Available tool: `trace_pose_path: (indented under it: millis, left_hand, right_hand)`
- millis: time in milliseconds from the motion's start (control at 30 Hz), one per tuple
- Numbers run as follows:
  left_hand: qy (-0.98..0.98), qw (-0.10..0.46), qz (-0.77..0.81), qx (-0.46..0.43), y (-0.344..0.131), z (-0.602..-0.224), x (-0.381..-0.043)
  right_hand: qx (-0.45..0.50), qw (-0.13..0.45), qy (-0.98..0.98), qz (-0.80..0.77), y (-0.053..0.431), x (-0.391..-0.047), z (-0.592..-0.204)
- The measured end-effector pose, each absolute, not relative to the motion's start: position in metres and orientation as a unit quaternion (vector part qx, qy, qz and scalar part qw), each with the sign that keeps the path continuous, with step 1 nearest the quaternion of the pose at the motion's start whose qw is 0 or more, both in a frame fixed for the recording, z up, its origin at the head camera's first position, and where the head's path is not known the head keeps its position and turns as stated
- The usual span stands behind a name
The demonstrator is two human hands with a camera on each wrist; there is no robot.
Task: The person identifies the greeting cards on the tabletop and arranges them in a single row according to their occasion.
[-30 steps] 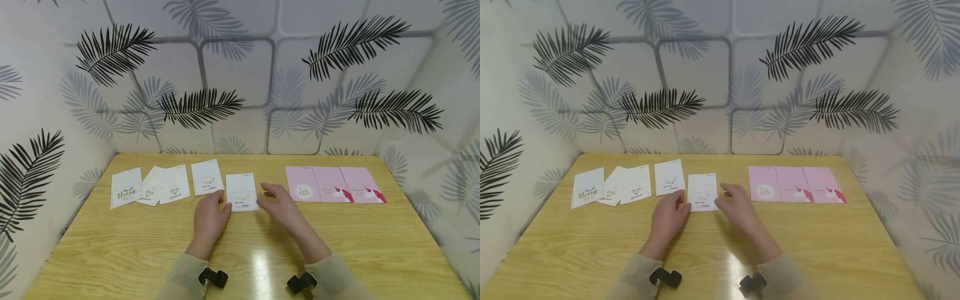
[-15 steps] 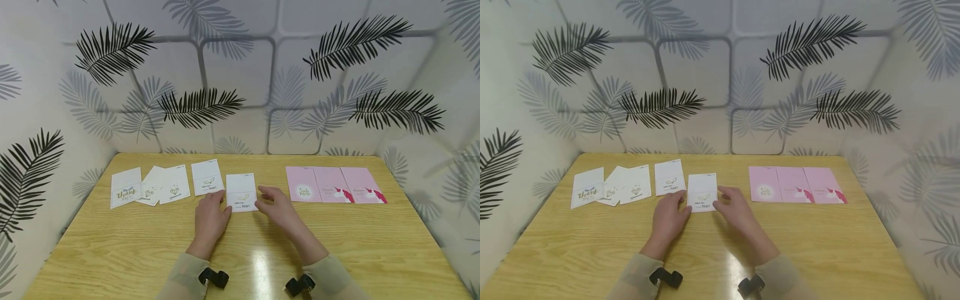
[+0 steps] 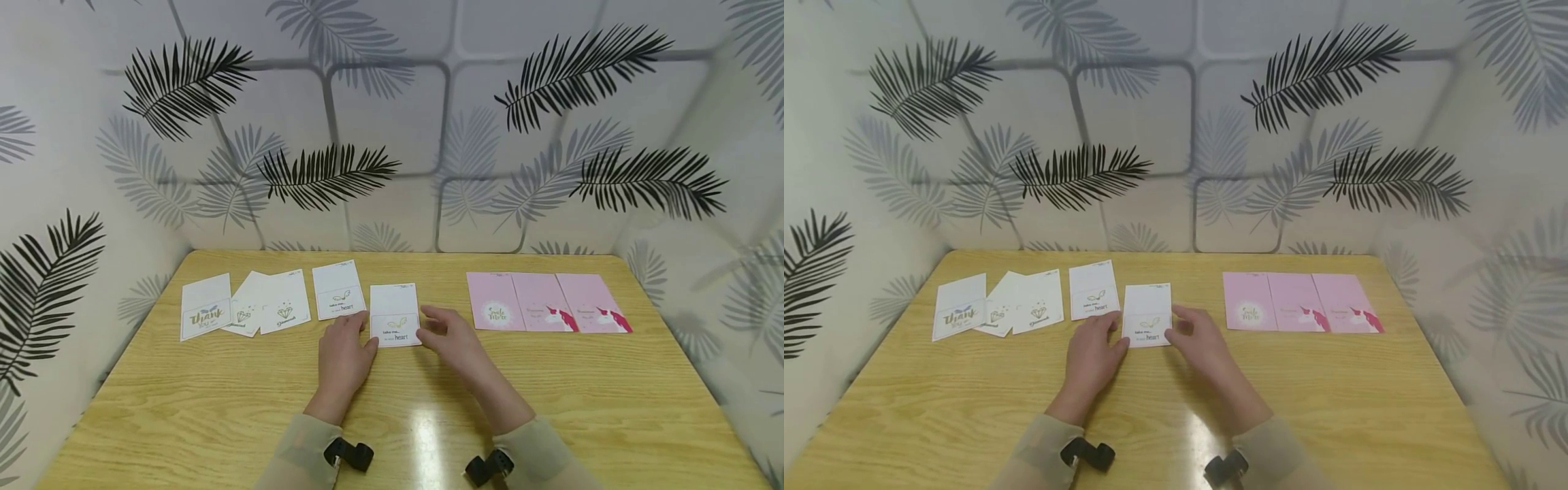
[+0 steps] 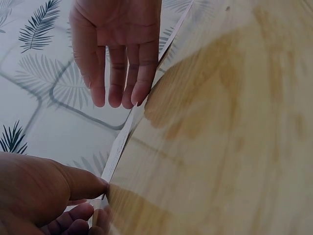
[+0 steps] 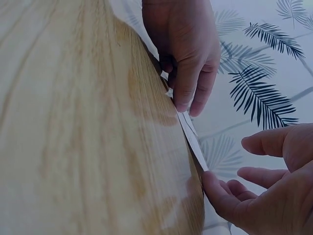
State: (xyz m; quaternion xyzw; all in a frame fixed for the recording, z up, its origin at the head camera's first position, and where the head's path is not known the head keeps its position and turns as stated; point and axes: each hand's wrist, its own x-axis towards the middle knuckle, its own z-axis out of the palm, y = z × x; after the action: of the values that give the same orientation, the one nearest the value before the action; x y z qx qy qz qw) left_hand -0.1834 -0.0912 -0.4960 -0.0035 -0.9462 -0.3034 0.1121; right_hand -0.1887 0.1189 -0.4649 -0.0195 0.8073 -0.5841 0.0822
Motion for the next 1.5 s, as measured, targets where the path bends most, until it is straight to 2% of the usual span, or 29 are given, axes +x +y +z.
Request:
trace_pose_path:
  millis: [333, 633, 900, 1233, 1500]
  left_hand:
    - [-0.946, 0.113, -0.305, -0.004, -0.091, -0.495, -0.183]
    - [-0.946, 0.113, -0.302, -0.005, -0.091, -0.495, -0.182]
    - [-0.944, 0.103, -0.314, -0.008, -0.090, -0.493, -0.181]
    - [-0.929, 0.102, -0.354, -0.007, -0.089, -0.483, -0.182]
    - [-0.923, 0.126, -0.363, -0.029, -0.082, -0.470, -0.181]
  right_hand:
    - [0.004, 0.097, 0.786, -0.611, 0.119, -0.191, -0.467]
    - [-0.021, 0.086, 0.807, -0.584, 0.118, -0.194, -0.470]
    - [-0.002, 0.088, 0.812, -0.578, 0.118, -0.192, -0.468]
    - [0.001, 0.072, 0.801, -0.594, 0.126, -0.192, -0.460]
    - [-0.002, 0.050, 0.794, -0.605, 0.139, -0.196, -0.452]
